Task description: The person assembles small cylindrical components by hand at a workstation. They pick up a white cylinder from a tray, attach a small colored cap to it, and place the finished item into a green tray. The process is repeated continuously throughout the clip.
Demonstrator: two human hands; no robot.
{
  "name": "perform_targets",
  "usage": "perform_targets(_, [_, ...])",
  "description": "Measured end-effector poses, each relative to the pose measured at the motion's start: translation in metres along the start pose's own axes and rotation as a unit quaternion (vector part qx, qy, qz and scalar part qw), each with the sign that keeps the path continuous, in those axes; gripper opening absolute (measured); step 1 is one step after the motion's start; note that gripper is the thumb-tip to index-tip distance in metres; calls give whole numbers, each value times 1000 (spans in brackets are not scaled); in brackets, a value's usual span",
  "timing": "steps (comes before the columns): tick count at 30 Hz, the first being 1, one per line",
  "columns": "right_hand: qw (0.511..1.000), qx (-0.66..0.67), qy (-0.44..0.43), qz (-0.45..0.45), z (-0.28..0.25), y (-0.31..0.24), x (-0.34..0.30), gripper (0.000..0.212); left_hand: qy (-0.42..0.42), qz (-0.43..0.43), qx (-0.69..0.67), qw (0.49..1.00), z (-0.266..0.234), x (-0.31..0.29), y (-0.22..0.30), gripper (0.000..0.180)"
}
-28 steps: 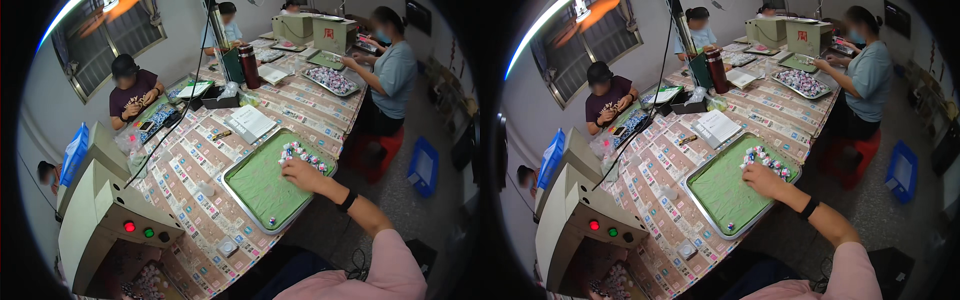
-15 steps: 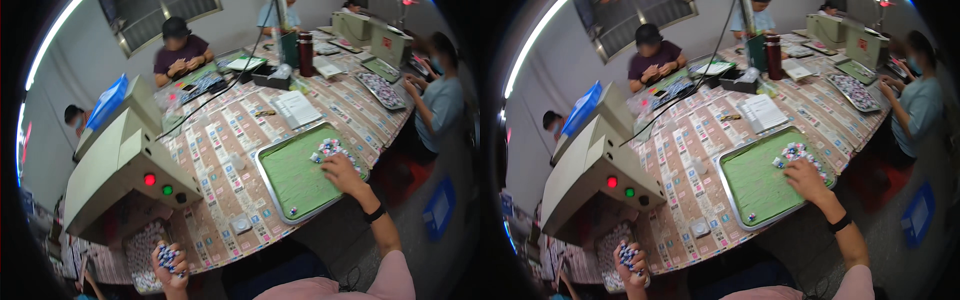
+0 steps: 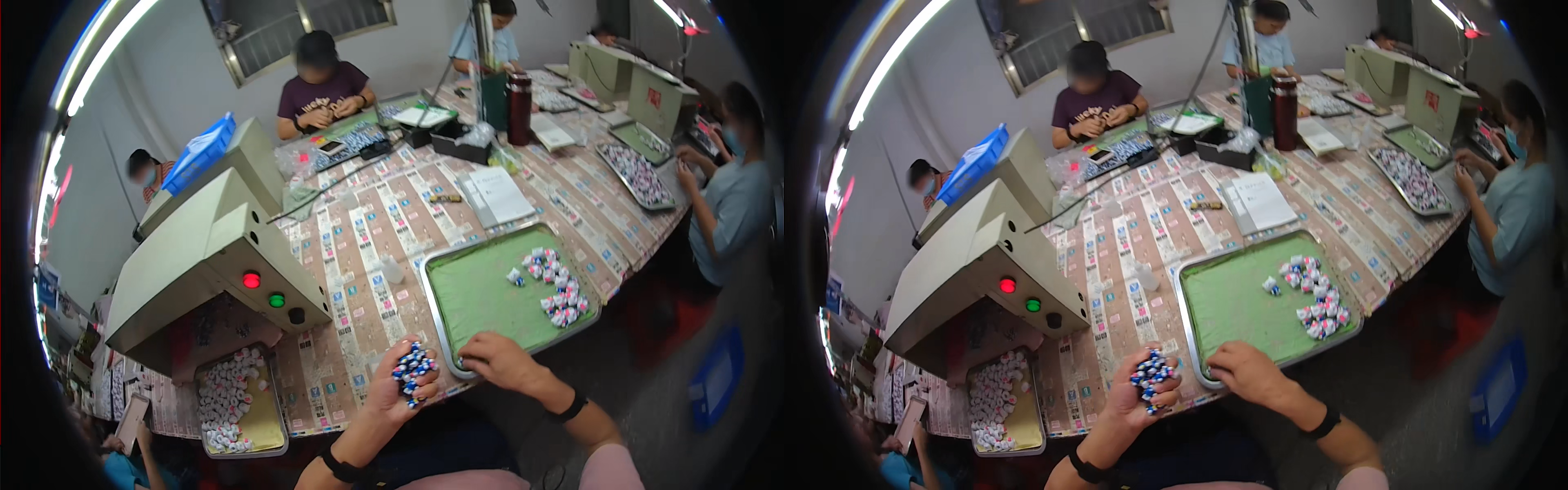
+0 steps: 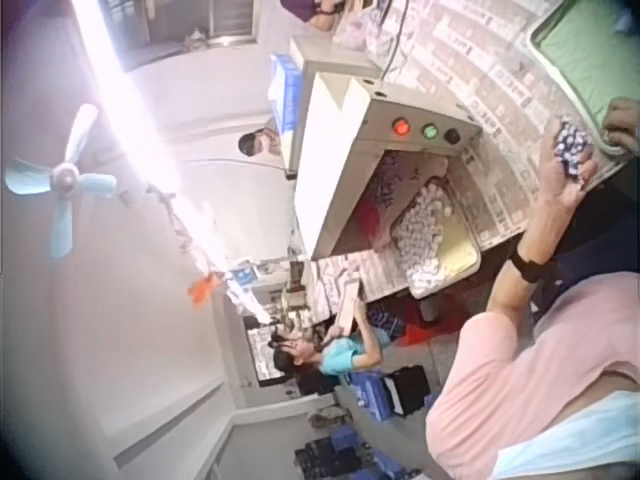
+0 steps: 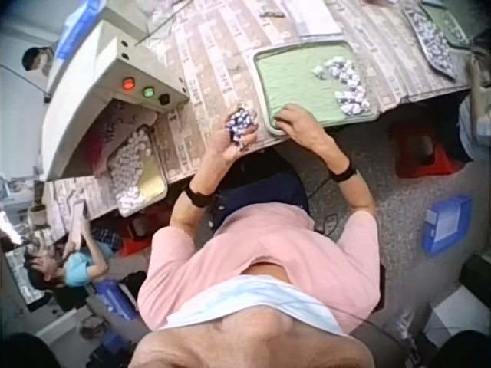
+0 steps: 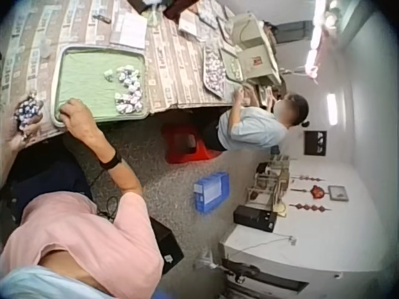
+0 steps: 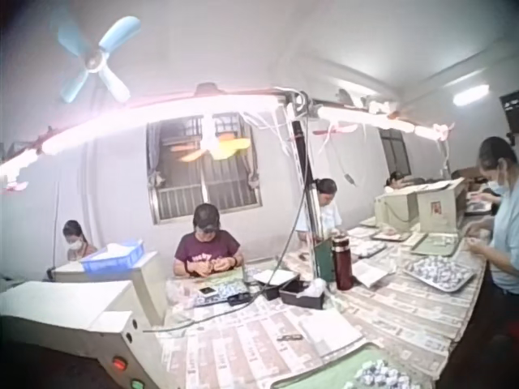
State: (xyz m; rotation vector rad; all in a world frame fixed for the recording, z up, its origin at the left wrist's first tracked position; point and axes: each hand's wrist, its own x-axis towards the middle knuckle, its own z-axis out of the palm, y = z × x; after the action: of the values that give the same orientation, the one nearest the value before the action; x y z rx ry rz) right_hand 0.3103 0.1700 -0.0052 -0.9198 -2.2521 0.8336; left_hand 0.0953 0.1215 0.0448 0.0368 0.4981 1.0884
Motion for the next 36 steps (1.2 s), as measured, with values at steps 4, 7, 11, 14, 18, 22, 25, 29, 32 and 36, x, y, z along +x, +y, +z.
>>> perform_targets(4, [998,-22,63,10,-10,-6,-4,18,28,65,125,990,7,45,-7,17])
perform_targets(7, [990,-55,125,34,-27,-7,-24,17,72,129,309,939,10,75,-22,17])
perform_targets(11, [981,-76,172,38,-33,-7,-42,15,30,361,615,701,5,96,-48,20])
perform_targets(14, [980,-105,166,20,-32,1,-48,16,37,327,761,559,16,93,-57,23])
perform_targets(18, [983,-135,122,-25,-37,1,-51,21,26,324,838,437,14,101,-62,22])
perform_targets(22, [984,-139,94,-54,-44,16,-55,24,28,344,857,384,14,102,-66,24])
perform_targets(25, [986,-121,94,-67,-57,31,-55,24,23,374,839,394,14,108,-76,24])
perform_targets(29, [988,-105,106,-50,-71,46,-56,25,25,388,829,402,20,119,-84,25])
perform_targets(32, [986,-112,114,-38,-78,54,-54,25,16,389,834,392,27,125,-86,26])
perform_targets(36, [984,-112,134,-18,-79,56,-52,26,9,398,837,375,28,134,-86,27])
